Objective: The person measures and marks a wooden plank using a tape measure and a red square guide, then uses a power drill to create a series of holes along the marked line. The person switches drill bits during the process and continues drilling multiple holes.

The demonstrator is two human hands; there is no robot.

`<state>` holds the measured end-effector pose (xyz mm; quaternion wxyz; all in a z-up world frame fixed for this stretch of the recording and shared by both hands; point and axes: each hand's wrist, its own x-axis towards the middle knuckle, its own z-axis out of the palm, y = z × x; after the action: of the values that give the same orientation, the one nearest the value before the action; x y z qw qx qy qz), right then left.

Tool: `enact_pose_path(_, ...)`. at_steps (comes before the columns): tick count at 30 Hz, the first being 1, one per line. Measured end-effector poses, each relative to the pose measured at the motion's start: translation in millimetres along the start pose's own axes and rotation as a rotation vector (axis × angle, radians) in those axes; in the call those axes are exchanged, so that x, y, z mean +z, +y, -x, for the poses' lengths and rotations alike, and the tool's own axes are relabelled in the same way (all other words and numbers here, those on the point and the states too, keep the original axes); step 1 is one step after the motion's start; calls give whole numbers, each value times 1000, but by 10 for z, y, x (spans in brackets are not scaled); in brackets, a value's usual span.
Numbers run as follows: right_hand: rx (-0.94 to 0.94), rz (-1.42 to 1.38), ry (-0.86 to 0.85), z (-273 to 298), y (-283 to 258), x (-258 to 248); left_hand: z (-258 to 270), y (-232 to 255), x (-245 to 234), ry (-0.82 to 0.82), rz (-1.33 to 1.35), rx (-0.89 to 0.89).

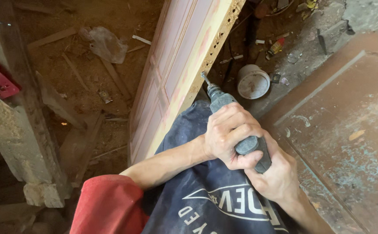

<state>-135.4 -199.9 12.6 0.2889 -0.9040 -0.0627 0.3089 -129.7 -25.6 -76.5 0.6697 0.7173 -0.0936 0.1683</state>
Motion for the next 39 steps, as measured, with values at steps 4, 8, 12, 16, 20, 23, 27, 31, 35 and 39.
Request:
enact_pose_path(4,-25,45,20,12,16,19,29,4,19,-8,23,1)
enact_pose_path(8,-44,58,38,13,26,14,29,-4,35,8,19,-6)
enact_pose_path(12,-75,41,45,13,22,4,27,-5,36,18,18,-9)
enact_pose_path(16,-72,42,42,-9,10,-6,7,-6,38,30,13,-18)
enact_pose_path(20,-60,42,47,-18,11,-8,-8,-17,33,24,18,-3)
enact_pose_path(23,-79,45,50,-35,21,-16,-25,-30,37,26,20,-5)
enact_pose_path(27,-56,35,48,-35,17,-22,-31,-23,37,24,10,-13)
enact_pose_path(31,-15,50,24,-30,23,-53,-46,-13,44,18,5,-15)
enact_pose_path(35,4,46,16,-45,45,-72,-70,-5,60,21,-12,-30)
enact_pose_path(39,13,28,11,-53,55,-82,-83,-1,72,27,-13,-36)
